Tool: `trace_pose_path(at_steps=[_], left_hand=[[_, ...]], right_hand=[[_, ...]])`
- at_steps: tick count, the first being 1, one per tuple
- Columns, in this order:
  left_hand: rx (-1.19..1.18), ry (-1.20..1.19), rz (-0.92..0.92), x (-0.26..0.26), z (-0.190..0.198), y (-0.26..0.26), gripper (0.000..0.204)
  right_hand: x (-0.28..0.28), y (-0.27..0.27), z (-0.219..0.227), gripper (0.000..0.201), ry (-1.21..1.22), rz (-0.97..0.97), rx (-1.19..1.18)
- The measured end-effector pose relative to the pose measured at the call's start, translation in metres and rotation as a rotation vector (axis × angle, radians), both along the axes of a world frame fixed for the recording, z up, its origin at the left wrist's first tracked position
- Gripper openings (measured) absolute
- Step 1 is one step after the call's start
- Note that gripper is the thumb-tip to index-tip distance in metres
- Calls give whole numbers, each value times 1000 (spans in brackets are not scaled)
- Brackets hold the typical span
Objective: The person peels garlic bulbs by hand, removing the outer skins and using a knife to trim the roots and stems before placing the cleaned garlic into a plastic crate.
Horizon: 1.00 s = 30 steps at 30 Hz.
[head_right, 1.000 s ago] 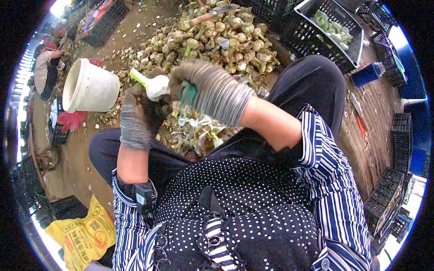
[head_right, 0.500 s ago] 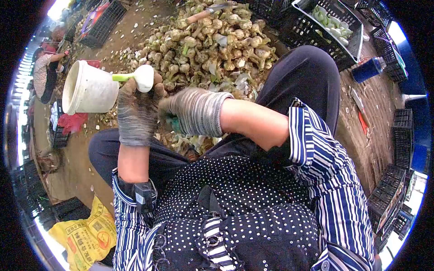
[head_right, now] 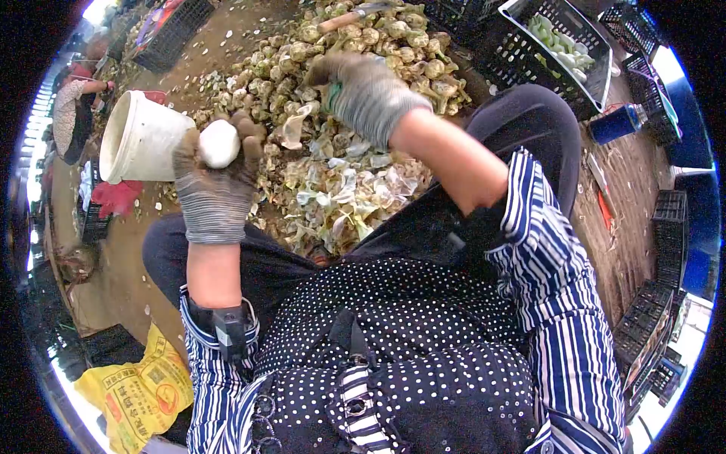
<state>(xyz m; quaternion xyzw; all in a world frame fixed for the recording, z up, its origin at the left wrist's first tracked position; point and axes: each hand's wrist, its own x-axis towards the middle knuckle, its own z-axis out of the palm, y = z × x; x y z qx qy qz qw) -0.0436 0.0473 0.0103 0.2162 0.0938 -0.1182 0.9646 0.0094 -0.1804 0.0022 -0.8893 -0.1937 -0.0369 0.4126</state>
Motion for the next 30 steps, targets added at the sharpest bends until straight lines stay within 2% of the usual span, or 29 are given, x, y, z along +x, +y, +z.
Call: trace_pose_path(at_steps=[1,3,4,5,6,7,9,11,13,14,16,18,20,22,24,26,27,28,29,30], left_hand=[[55,31,53,0,2,5,34],[-33,-19,20,1,-6,18,30],[-83,-36,-2,2,-11,23,28],[-84,-27,4,1,-8,21,28],[14,28,80,0,-5,18,26],[113,82,154,-7,4,10,25],[144,50,147,-5,0,8,25],[196,61,162,-3,-5,9,29],[227,81,136,-1,-13,14,31],[244,84,96,-13,-6,13,32],[236,95,68,-13,-11,11,32],[361,252,108,-13,-9,3,34],[549,302,132,-10,-7,-7,36],[525,266,100,-12,-7,-11,37],[477,246,54,-13,-7,-13,37],[465,276,-7,-12,-12,-8,34],[472,292,1,-12,-8,-9,33],[476,302,4,-18,-2,-12,32],[435,226,-25,-18,-5,-9,32],[397,149,-56,-19,-8,-6,32]], right_hand=[[21,-2,-6,24,6,2,-6],[61,2,-20,22,465,106,-135],[66,7,-22,22,474,109,-138],[71,16,-16,25,321,27,-353],[76,24,-14,30,161,-51,-562],[79,23,-18,34,192,-67,-588],[95,37,-48,37,316,-108,-681],[99,47,-89,39,414,-46,-653],[90,56,-103,50,471,32,-700],[82,58,-126,56,384,26,-731],[80,60,-138,57,306,139,-695],[91,69,-166,55,239,159,-677],[97,79,-180,53,173,174,-651],[94,77,-181,52,182,126,-727],[96,72,-188,46,191,174,-786],[86,64,-197,38,74,88,-798],[81,64,-234,36,-5,-134,-649],[79,59,-214,39,94,35,-757],[86,59,-218,41,178,-38,-752],[73,58,-200,40,43,-107,-742]])
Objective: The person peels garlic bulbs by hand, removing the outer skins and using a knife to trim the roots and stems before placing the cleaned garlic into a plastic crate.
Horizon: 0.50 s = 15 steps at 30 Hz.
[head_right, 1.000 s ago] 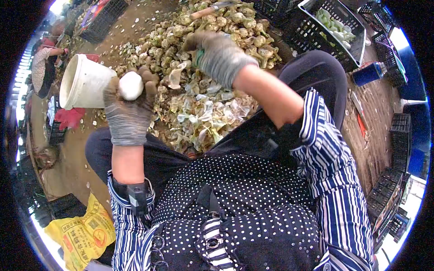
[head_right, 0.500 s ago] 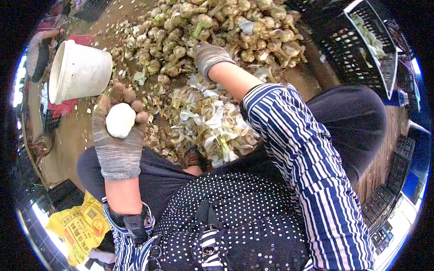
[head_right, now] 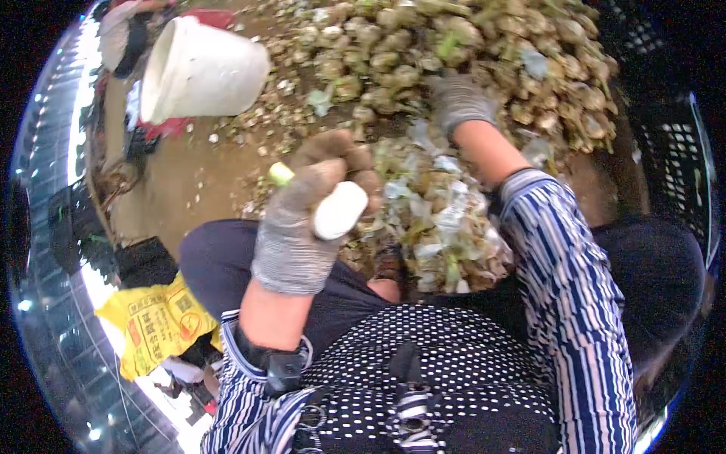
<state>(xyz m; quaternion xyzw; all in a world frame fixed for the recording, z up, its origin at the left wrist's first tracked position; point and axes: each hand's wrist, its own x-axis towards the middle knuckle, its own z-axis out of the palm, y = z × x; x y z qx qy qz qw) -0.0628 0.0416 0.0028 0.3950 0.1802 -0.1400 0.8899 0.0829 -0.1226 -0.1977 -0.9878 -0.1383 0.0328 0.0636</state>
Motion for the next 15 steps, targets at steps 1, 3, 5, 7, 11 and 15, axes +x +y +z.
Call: trace_pose_path(at_steps=[1,3,5,7,11,15], left_hand=[[57,14,37,-4,3,-1,32],[172,22,108,-7,6,3,34],[232,-25,139,-15,-3,10,36],[300,2,215,-17,-11,15,38],[267,-21,34,-18,-22,39,57],[12,-190,80,-27,-10,42,31]], right_hand=[[8,5,39,42,191,25,-60],[15,11,60,40,109,82,280],[26,20,81,47,91,225,466],[13,31,139,37,113,580,833],[-35,43,240,34,185,844,866],[-80,51,265,39,287,1013,804]])
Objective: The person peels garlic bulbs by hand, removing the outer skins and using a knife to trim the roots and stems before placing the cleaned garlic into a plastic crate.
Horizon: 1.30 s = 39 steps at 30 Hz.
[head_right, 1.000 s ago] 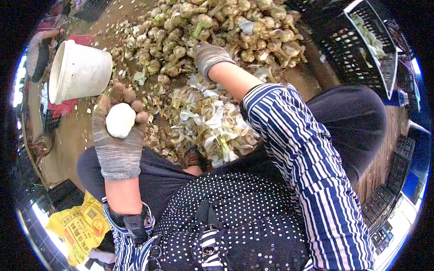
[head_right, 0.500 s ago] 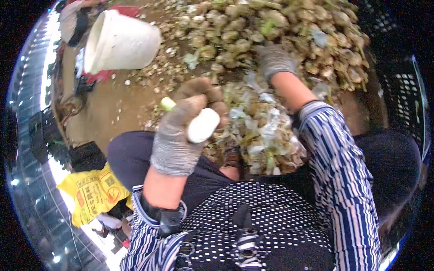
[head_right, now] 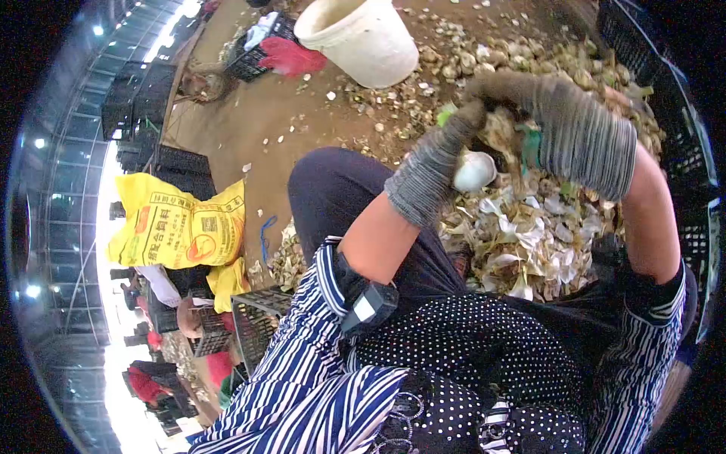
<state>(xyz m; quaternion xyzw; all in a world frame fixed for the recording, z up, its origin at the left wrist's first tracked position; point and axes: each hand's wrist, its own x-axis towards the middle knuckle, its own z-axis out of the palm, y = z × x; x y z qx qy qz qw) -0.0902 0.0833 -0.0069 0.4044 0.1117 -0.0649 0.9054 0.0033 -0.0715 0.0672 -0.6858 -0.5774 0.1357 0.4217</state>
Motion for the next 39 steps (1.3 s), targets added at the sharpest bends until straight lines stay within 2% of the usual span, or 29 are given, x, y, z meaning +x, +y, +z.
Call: trace_pose_path(at_steps=[1,3,4,5,6,7,9,11,12,15,16,19,20,21,23,25,27,29,31,33,35,37,38,39], left_hand=[[5,-23,11,-1,-2,1,31],[24,-104,-13,-3,-3,-1,31],[20,-122,-95,-4,3,3,30],[19,-138,-93,-4,2,3,30],[-12,-124,-78,-3,-2,0,34],[-48,-104,-71,-2,-7,-5,38],[-28,-248,-129,1,-7,-15,36],[-4,-283,-146,10,-18,-26,37],[91,-248,-192,6,-13,-25,39],[186,-237,-210,8,-9,-26,40],[317,-178,-215,10,-7,-25,41],[239,-221,-199,13,-24,-28,38],[250,-126,-237,10,-10,-28,26],[249,-123,-244,10,-11,-27,26],[310,-190,-253,11,-12,-25,26],[380,-182,-341,9,-14,-17,27],[125,-130,-330,-1,-2,-19,33],[97,-196,-405,0,3,-23,41],[201,-239,-306,5,-3,-21,68],[222,-97,-266,10,-5,-16,72],[221,-68,-237,10,3,-20,68],[208,16,-208,11,-16,-18,61],[210,24,-209,10,-14,-18,61],[280,1,-260,10,-9,-22,63]], right_hand=[[-6,0,-1,41,-136,-62,10],[-17,-6,1,45,-153,-87,-19],[-23,-8,-3,45,-93,-231,-1],[-31,-13,-1,46,-32,-376,20],[-36,-17,-1,40,-107,-476,29],[-34,-25,-13,40,-119,-483,21],[-26,-45,-44,30,375,-622,-222],[-44,-45,-41,22,-115,-586,-212],[-53,-44,-33,24,-245,-598,-174],[-51,-54,-45,24,-272,-616,-145],[-52,-56,-44,24,-303,-620,-201],[-54,-57,-44,23,-208,-569,-225],[-59,-55,-35,20,-159,-558,-213],[-59,-57,-33,20,-155,-565,-215],[-57,-62,-31,19,-158,-507,-329],[-59,-57,-23,18,-126,-497,-368],[-56,-61,-22,20,-267,-457,-430],[-40,-72,-48,25,-242,-381,-382],[-41,-73,-42,30,51,-522,-186],[-35,-75,-50,33,200,-560,-28],[-33,-76,-55,34,148,-581,-4],[-42,-69,-50,31,81,-607,-94],[-48,-63,-44,31,89,-607,-94],[-53,-60,-36,30,54,-634,-217]])
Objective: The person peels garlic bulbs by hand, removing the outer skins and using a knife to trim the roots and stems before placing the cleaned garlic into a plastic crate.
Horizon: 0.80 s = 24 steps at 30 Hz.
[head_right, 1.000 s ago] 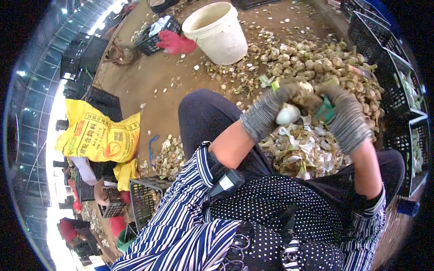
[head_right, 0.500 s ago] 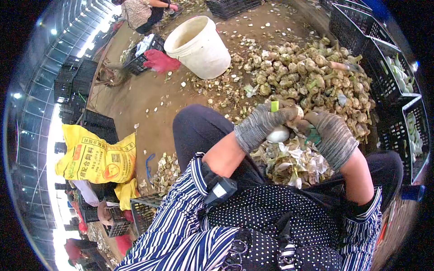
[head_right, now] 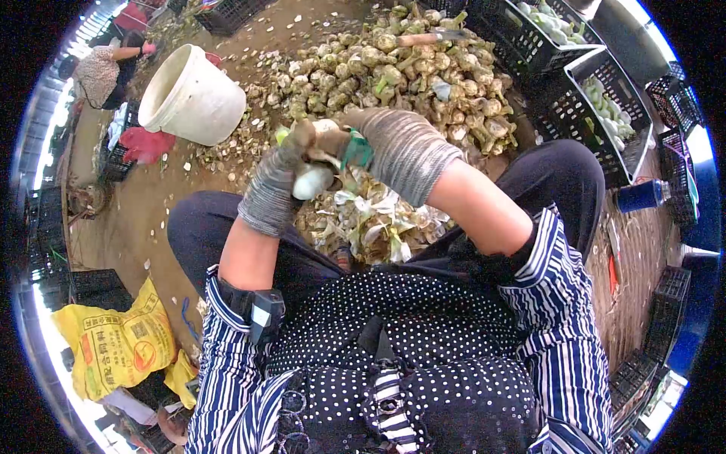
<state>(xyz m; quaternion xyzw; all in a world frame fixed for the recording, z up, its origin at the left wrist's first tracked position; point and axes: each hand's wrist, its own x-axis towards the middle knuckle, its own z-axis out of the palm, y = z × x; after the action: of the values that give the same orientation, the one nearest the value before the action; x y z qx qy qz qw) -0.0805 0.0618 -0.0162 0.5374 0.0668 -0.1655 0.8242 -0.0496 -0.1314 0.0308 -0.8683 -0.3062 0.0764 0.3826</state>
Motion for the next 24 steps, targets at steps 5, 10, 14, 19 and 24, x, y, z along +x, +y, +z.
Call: trace_pose_path(at_steps=[5,10,14,19,24], left_hand=[[-62,4,-105,-5,10,-3,64],[-21,16,-81,-6,4,-1,67],[-9,-96,-103,3,-3,5,70],[135,-303,32,5,-4,-9,58],[277,-102,113,-3,11,-13,33]], right_hand=[[1,-5,1,30,32,127,-29],[4,-8,-5,33,201,168,34],[20,-13,-37,25,685,-2,496],[9,-10,-34,29,357,-13,209],[6,-5,-26,28,-363,-90,16]])
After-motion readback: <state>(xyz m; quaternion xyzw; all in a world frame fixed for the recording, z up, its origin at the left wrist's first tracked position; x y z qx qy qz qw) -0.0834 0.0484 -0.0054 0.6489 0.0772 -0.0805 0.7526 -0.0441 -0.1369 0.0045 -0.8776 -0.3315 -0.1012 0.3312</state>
